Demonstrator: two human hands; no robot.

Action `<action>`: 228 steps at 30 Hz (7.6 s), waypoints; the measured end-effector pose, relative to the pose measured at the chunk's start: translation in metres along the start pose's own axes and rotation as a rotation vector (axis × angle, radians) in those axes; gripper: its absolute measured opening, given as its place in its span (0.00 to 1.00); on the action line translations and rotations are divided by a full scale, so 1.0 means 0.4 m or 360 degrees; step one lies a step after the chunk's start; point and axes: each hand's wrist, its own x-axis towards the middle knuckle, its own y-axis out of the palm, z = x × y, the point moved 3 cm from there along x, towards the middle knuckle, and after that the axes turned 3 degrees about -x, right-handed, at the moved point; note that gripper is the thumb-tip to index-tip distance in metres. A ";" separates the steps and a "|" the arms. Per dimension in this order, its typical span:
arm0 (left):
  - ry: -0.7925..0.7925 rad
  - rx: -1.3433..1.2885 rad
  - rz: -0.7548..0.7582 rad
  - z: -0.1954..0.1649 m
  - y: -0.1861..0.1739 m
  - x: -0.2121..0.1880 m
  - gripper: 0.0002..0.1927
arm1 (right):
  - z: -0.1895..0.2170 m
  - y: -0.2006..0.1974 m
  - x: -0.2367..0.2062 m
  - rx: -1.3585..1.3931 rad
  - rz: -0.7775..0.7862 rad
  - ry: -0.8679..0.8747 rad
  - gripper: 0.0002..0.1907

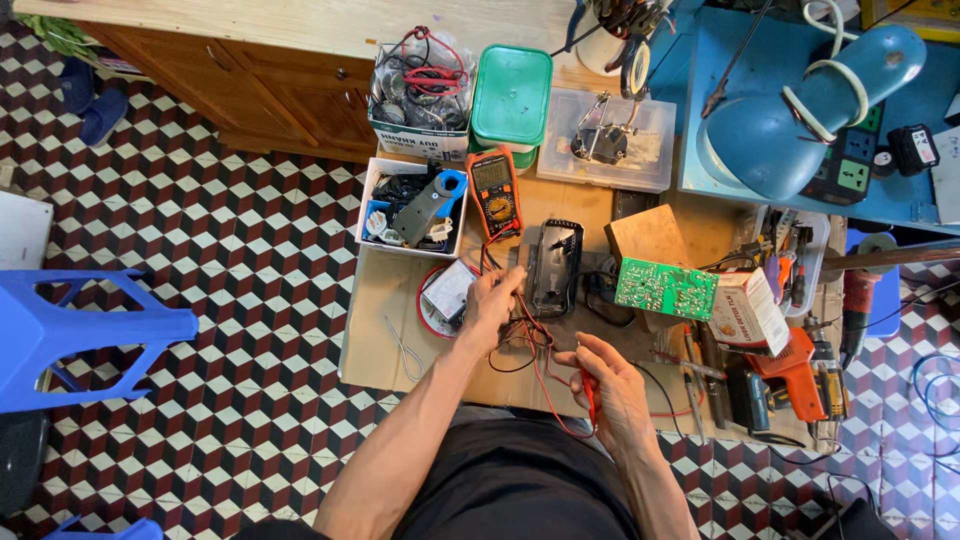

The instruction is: The person tests a green circuit board at a workbench, touching multimeter probes to points on the board and handling its wires. They then use a hot air gun to heat the board, reposition it, and finally hold a magnifying lamp over the board to view it closely.

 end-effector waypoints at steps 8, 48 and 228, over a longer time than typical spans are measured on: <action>0.0074 -0.0112 0.0124 -0.048 0.021 0.108 0.13 | -0.068 -0.069 -0.041 0.0155 -0.0128 0.0081 0.20; 0.0576 0.0506 0.0557 -0.086 0.312 -0.383 0.11 | 0.101 -0.041 -0.140 0.0260 -0.0459 -0.0700 0.12; 0.1264 0.0647 0.0065 0.349 1.791 -0.317 0.37 | 1.283 -1.254 0.153 -0.1243 -0.0101 -0.1362 0.25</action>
